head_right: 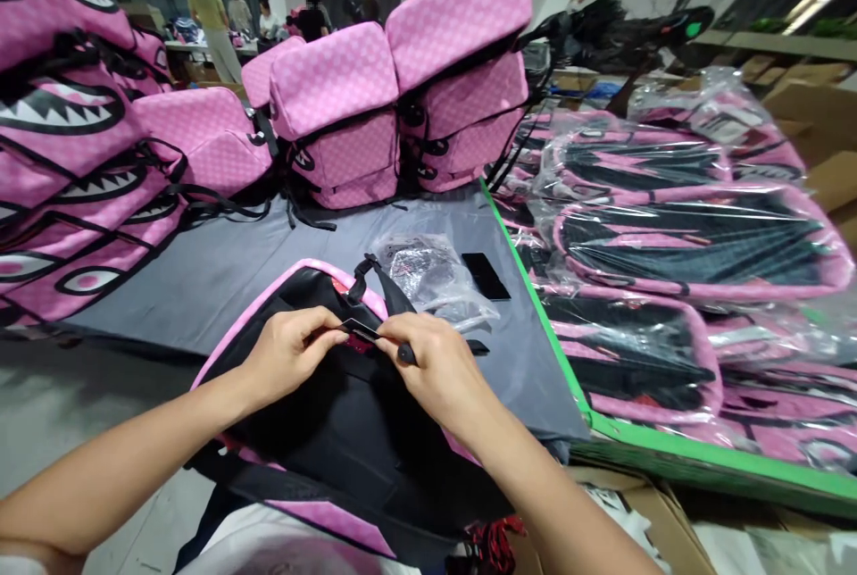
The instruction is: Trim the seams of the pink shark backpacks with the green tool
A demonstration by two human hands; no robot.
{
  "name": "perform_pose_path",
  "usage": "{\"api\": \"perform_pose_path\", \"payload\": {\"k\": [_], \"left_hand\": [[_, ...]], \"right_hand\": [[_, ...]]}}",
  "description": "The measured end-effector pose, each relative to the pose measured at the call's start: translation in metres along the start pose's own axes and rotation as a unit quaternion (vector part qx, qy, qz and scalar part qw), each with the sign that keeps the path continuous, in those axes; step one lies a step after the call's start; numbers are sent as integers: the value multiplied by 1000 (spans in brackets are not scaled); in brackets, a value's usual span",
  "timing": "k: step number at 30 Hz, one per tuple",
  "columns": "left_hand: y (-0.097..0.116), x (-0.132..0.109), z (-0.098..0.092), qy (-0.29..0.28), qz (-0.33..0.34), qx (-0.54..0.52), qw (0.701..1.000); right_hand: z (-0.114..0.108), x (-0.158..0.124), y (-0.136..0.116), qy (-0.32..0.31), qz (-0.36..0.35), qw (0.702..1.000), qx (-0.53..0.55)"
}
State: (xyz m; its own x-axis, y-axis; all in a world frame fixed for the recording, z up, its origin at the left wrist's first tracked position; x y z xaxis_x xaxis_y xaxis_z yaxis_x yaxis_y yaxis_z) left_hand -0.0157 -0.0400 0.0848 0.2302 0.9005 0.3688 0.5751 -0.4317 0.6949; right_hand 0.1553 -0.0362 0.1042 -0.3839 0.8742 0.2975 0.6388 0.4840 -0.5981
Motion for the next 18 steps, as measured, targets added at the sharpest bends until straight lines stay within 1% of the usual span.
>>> {"api": "perform_pose_path", "payload": {"k": [2,4,5,6,7,8,9,10,11,13,14,16,18], "left_hand": [[-5,-8,-6,19,30,18,999],[-13,-17,-16,50,57,21,997],[-20,-21,-23,81,60,28,995],[-28,-26,-31,120,52,45,990],[-39,-32,-39,161,30,72,984],[-51,-37,-46,193,-5,105,976],[-65,-42,-51,205,-50,136,968],[-78,-47,-54,196,-99,161,962],[-90,-50,-54,170,-141,175,959],[-106,-55,-50,105,-192,172,960],[-109,-57,-48,84,-204,164,961],[-108,-57,-45,79,-210,165,960],[-106,-55,-43,92,-212,194,954]], "right_hand": [[5,1,-4,22,-53,996,-63],[11,5,0,40,-57,992,-107],[13,9,4,52,-45,991,-118],[16,14,8,65,-29,990,-122],[19,20,10,75,-14,990,-119],[23,27,12,79,-2,991,-110],[28,34,12,73,7,992,-101],[34,42,11,59,14,993,-99],[41,49,9,31,20,993,-109],[59,62,2,-56,23,986,-155],[68,66,-2,-103,19,976,-189],[83,72,-9,-176,-3,952,-250],[94,77,-13,-199,-24,939,-281]]}}
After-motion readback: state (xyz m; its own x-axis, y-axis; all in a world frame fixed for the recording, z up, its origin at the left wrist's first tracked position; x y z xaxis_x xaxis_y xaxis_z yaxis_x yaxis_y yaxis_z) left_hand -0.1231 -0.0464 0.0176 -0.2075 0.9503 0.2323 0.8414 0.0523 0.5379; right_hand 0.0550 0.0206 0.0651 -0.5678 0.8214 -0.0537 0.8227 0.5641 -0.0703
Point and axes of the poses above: each hand's wrist, its own x-axis towards the middle knuckle, its own z-axis out of the palm, y = z × x, the point moved 5 cm from there along x, towards the middle knuckle, and after that the axes turned 6 degrees about y, right-handed, at the moved point
